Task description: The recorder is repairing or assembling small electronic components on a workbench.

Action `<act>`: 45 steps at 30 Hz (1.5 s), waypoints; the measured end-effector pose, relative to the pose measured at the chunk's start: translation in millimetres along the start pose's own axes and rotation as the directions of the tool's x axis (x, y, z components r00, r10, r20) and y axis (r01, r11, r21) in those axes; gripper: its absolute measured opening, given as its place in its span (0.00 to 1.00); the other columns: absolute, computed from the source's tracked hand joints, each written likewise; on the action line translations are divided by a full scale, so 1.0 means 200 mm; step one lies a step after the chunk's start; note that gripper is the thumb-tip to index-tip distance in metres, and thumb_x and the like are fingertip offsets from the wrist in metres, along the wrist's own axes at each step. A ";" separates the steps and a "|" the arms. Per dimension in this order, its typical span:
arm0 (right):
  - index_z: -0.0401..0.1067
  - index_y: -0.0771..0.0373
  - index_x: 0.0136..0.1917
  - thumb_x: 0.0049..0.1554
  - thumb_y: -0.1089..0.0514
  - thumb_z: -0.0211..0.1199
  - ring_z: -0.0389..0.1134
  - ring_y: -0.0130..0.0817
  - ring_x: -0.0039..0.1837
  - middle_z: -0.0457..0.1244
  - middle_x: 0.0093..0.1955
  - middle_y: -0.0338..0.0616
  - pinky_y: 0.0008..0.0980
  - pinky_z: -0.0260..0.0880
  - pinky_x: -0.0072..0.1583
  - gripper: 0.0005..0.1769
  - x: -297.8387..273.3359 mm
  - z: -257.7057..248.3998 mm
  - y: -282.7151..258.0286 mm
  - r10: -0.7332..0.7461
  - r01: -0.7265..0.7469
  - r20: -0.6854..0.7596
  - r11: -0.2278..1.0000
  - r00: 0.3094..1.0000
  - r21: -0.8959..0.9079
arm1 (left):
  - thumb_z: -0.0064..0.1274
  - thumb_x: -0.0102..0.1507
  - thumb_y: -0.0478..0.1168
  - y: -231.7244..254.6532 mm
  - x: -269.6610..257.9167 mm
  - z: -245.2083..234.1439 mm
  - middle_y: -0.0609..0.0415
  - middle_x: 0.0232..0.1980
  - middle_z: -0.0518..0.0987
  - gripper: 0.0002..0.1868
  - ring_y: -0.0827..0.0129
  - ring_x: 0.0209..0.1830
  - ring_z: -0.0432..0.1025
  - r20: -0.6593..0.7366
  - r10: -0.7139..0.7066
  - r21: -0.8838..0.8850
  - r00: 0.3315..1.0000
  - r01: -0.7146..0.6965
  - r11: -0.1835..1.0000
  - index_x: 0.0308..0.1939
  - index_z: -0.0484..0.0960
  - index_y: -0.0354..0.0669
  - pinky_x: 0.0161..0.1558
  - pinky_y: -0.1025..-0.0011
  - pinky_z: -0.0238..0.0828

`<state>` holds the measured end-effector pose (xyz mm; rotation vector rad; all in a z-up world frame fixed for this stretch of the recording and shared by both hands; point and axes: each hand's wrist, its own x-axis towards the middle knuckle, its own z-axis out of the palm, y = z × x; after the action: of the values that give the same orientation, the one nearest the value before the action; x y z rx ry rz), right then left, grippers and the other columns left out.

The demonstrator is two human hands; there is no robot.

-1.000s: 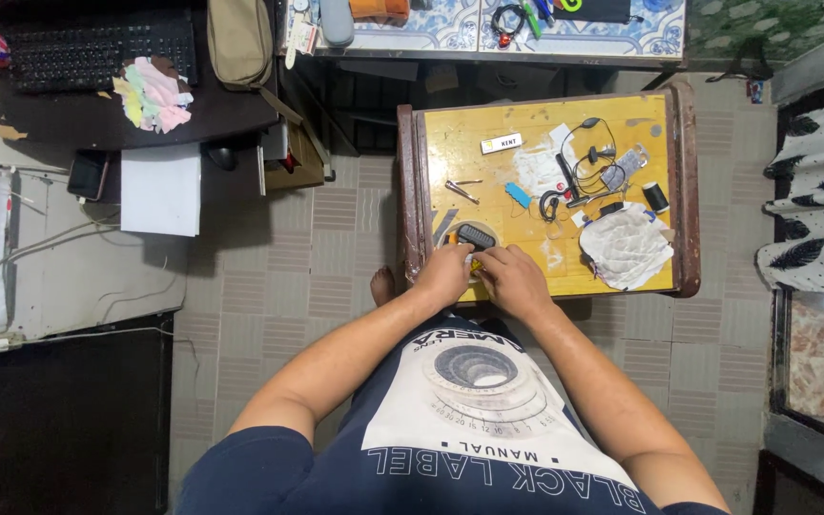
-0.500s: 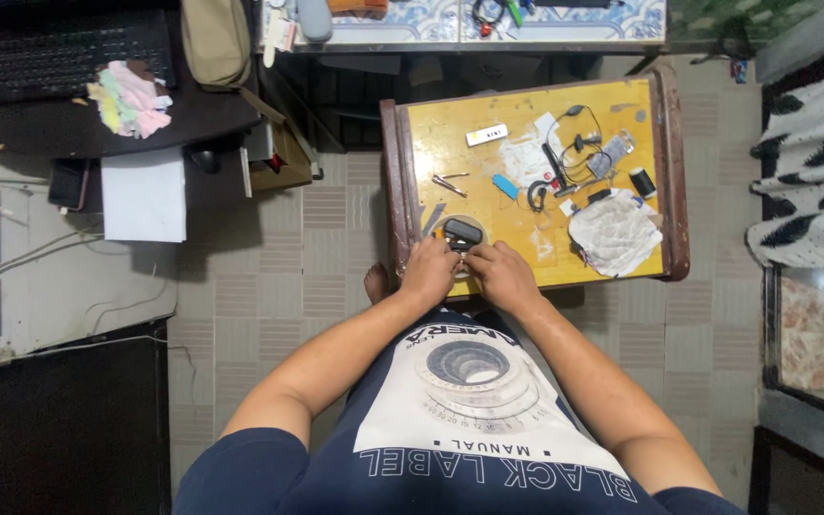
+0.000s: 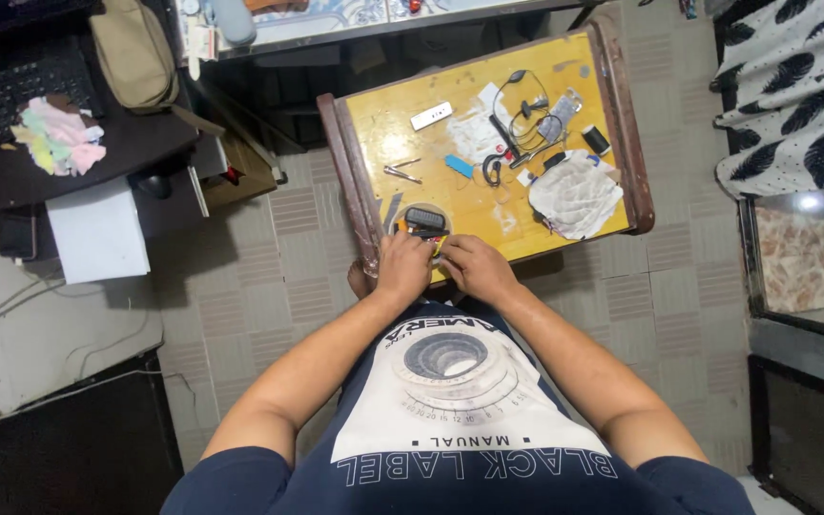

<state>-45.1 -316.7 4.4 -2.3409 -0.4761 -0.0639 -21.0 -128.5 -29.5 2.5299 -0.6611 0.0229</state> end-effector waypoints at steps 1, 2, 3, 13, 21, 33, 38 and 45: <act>0.77 0.62 0.52 0.54 0.59 0.70 0.71 0.47 0.56 0.69 0.54 0.47 0.40 0.73 0.56 0.12 0.01 -0.01 0.01 0.002 -0.002 -0.005 1.000 1.000 -0.002 | 0.58 0.56 0.40 -0.01 0.00 0.01 0.54 0.36 0.81 0.06 0.56 0.47 0.71 0.000 0.006 0.000 1.000 -0.006 1.000 0.35 0.86 0.46 0.49 0.56 0.61; 0.77 0.62 0.52 0.53 0.59 0.70 0.71 0.47 0.56 0.69 0.54 0.47 0.40 0.73 0.56 0.13 0.01 -0.02 0.01 -0.015 0.015 -0.012 1.000 1.000 -0.003 | 0.57 0.58 0.38 -0.03 0.00 0.02 0.56 0.37 0.81 0.07 0.58 0.47 0.71 -0.016 0.008 -0.059 1.000 -0.009 0.998 0.39 0.87 0.47 0.50 0.57 0.61; 0.77 0.62 0.52 0.52 0.60 0.69 0.71 0.47 0.56 0.69 0.54 0.47 0.40 0.73 0.56 0.13 0.01 -0.03 0.01 -0.029 0.029 -0.014 1.000 0.999 -0.001 | 0.55 0.60 0.36 -0.03 -0.01 0.02 0.57 0.39 0.82 0.09 0.60 0.47 0.71 -0.028 0.004 -0.120 1.000 -0.008 0.993 0.43 0.88 0.48 0.52 0.57 0.61; 0.78 0.62 0.48 0.56 0.59 0.68 0.71 0.46 0.56 0.69 0.52 0.46 0.41 0.72 0.59 0.06 0.09 -0.09 0.23 0.030 -0.033 -0.189 0.999 0.981 -0.014 | 0.57 0.57 0.36 0.07 0.02 -0.19 0.55 0.43 0.79 0.14 0.57 0.51 0.69 0.005 0.038 -0.052 0.999 -0.038 0.998 0.46 0.87 0.47 0.52 0.56 0.60; 0.80 0.57 0.48 0.55 0.55 0.69 0.66 0.48 0.53 0.68 0.47 0.42 0.45 0.65 0.58 0.08 0.45 -0.10 0.35 0.042 -0.128 -0.259 0.938 0.965 -0.323 | 0.55 0.59 0.35 -0.08 -0.08 -0.27 0.54 0.44 0.79 0.11 0.57 0.51 0.70 -0.109 -0.137 -0.092 0.984 0.128 0.988 0.44 0.87 0.47 0.52 0.57 0.60; 0.81 0.61 0.55 0.58 0.58 0.67 0.72 0.42 0.47 0.71 0.45 0.51 0.40 0.72 0.52 0.12 0.48 -0.08 0.50 0.333 -0.346 -0.236 0.938 0.913 -0.015 | 0.55 0.61 0.35 -0.23 -0.17 -0.38 0.57 0.42 0.80 0.09 0.59 0.47 0.71 -0.209 -0.296 -0.158 0.932 0.266 0.951 0.42 0.88 0.47 0.51 0.60 0.61; 0.80 0.60 0.57 0.58 0.57 0.68 0.71 0.25 0.44 0.73 0.46 0.44 0.28 0.71 0.48 0.14 0.40 -0.15 0.42 0.553 -0.525 -0.004 0.794 0.833 0.307 | 0.55 0.62 0.36 -0.23 -0.17 -0.38 0.57 0.42 0.81 0.08 0.59 0.48 0.72 -0.170 -0.323 -0.197 0.931 0.289 0.937 0.42 0.87 0.47 0.52 0.60 0.61; 0.81 0.59 0.56 0.58 0.58 0.69 0.70 0.23 0.44 0.73 0.45 0.41 0.28 0.70 0.48 0.13 0.32 -0.19 0.32 0.582 -0.593 0.151 0.724 0.799 0.352 | 0.53 0.63 0.35 -0.21 -0.12 -0.39 0.56 0.43 0.81 0.08 0.59 0.49 0.73 -0.142 -0.307 -0.241 0.941 0.268 0.933 0.43 0.87 0.45 0.53 0.61 0.62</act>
<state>40.6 -363.0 1.5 -1.9954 0.2534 0.3415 -13.4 -47.7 14.4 2.3521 -0.2037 0.0669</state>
